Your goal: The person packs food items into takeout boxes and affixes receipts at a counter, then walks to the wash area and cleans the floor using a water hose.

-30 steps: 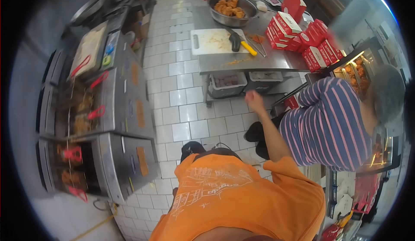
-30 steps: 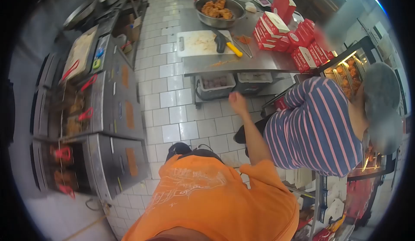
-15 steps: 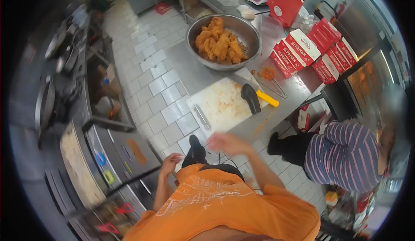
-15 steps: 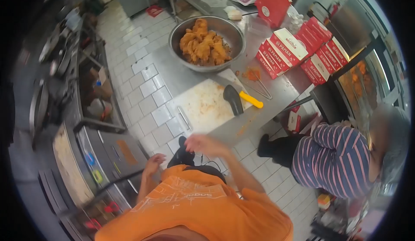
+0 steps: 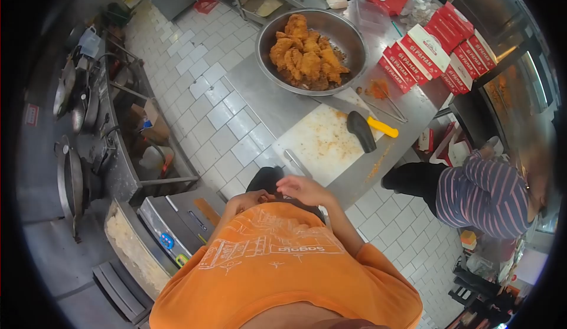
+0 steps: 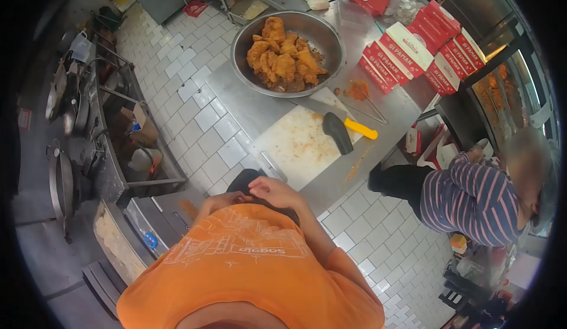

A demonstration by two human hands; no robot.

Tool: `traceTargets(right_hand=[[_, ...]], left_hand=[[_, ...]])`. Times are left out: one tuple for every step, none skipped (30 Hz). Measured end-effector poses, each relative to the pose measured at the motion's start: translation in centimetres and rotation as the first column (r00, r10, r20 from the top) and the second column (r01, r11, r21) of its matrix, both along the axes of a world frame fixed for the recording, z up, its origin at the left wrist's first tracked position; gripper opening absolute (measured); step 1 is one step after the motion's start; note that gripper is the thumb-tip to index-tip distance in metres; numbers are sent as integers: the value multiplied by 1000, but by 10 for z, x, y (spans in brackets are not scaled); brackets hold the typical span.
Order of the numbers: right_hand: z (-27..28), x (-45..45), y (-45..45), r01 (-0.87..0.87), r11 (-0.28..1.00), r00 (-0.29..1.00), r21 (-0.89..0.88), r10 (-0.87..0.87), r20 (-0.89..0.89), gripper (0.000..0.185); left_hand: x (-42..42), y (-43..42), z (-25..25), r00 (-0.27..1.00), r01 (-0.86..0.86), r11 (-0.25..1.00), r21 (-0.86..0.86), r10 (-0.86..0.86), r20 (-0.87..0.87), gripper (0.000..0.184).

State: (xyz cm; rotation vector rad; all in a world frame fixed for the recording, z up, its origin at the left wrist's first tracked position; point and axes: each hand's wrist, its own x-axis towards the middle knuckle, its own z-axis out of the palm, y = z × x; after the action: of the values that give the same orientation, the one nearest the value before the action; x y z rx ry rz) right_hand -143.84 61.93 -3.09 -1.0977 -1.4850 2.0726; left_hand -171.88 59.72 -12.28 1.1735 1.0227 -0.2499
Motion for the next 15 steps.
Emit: traceTargets(right_hand=[[3,-7,13,0,1000,1000,-3,0,0,30],[6,-13,26,12,999,999,43,-14,49,31],[10,-23,38,26,995,995,92,-35,98,31],[4,-37,51,43,993,997,112,-50,63,33],[2,-46,61,61,992,995,114,-69,69,33],[17,-60,76,31,993,986,112,-49,161,33],[25,-76,93,5,994,967,107,-32,253,33],[19,-91,107,32,993,963,114,-61,263,33],[6,-107,122,99,987,978,124,-120,173,32],[-6,-126,137,170,977,981,127,-181,76,32],[-17,-147,155,203,971,973,130,-214,80,32],[-29,-165,168,273,955,949,113,-286,130,32],[-21,-180,181,331,939,920,93,-343,189,32],[-13,-195,195,306,942,907,134,-332,260,31],[-9,-212,208,291,948,910,129,-316,267,31]], left_hand=[[-6,7,-7,1000,0,1000,-3,0,0,59],[-10,16,-16,1000,-24,998,52,23,19,57],[-15,29,-22,998,-43,993,109,39,41,55],[-11,48,-9,999,-32,994,108,27,46,55],[-7,70,4,997,75,982,173,-74,-13,51],[-9,94,14,982,187,953,238,-173,-77,46],[-21,115,9,977,210,946,248,-199,-71,46],[-35,135,3,971,239,924,300,-226,-78,41],[-51,158,-2,963,267,897,352,-254,-85,35],[-76,185,-1,954,300,896,327,-277,-117,33],[-101,213,2,942,333,893,302,-301,-149,31],[-137,234,-22,967,249,908,336,-254,-29,33],[-155,248,-13,976,148,926,348,-193,100,35],[-178,263,-2,975,214,893,395,-220,-29,40],[-196,271,7,978,198,899,390,-206,-23,40]])
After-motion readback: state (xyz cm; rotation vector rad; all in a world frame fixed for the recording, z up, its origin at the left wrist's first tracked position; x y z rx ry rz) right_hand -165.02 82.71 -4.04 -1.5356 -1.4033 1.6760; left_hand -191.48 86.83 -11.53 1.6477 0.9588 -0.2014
